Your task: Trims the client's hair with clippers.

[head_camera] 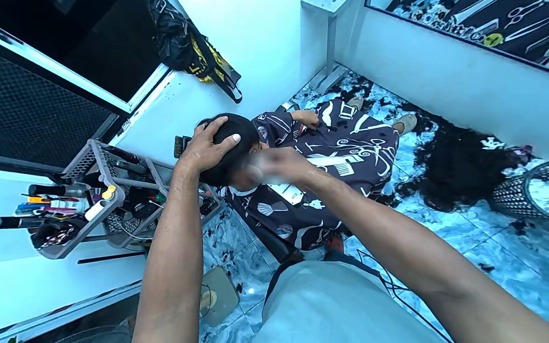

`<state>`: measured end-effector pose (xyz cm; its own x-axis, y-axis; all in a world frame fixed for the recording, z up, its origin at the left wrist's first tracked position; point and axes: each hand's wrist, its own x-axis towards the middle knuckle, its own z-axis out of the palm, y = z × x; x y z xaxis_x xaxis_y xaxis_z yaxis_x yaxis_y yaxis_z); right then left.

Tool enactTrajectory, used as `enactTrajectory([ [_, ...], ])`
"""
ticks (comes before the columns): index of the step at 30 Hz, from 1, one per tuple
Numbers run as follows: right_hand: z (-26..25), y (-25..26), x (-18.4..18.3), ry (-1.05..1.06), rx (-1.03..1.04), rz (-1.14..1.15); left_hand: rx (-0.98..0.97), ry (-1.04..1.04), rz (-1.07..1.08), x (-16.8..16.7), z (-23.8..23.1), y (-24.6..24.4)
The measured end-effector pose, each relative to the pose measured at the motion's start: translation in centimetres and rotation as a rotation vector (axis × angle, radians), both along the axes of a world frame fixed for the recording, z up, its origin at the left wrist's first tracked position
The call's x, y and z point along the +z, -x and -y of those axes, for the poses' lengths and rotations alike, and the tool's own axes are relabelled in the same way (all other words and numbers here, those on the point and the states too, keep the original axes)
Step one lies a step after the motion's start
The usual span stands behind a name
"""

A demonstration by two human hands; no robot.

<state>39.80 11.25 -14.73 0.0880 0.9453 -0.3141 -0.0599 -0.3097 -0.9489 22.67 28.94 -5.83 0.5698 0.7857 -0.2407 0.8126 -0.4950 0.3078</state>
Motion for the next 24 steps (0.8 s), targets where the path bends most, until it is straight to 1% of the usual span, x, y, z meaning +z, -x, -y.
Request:
enactTrajectory([
  [3,0.03,0.11,-0.11,0.013,0.014,0.130,0.003,0.003,0.008,0.11,-0.04,0.21],
  [4,0.04,0.14,-0.15,0.022,0.005,0.139,0.005,0.006,0.008,0.14,-0.03,0.22],
  [7,-0.07,0.19,-0.08,-0.024,-0.028,-0.014,0.008,0.009,0.012,0.13,-0.06,0.24],
  [8,-0.12,0.28,0.00,-0.028,-0.023,-0.015,0.009,0.011,0.011,0.16,-0.04,0.31],
  [11,-0.25,0.30,-0.08,0.026,-0.002,0.105,0.010,0.015,0.009,0.26,0.02,0.30],
  [14,-0.17,0.19,-0.05,-0.009,-0.032,-0.050,0.011,0.012,0.011,0.08,0.02,0.25],
  [15,-0.20,0.23,-0.03,-0.013,-0.027,-0.044,0.010,0.012,0.011,0.08,0.03,0.32],
  [17,-0.20,0.15,-0.12,0.012,0.002,0.099,-0.002,0.004,0.026,0.03,0.01,0.35],
  [18,-0.12,0.05,-0.22,0.026,0.010,0.136,-0.005,0.001,0.028,0.02,0.03,0.33],
  [19,-0.06,-0.04,-0.33,0.028,0.002,0.123,-0.006,0.001,0.029,0.05,0.06,0.29],
  [22,0.03,-0.05,-0.33,-0.016,-0.031,-0.027,-0.006,0.001,0.025,-0.05,0.00,0.31],
  [24,-0.01,-0.05,-0.22,0.002,-0.017,0.075,-0.007,0.005,0.028,0.01,-0.05,0.29],
])
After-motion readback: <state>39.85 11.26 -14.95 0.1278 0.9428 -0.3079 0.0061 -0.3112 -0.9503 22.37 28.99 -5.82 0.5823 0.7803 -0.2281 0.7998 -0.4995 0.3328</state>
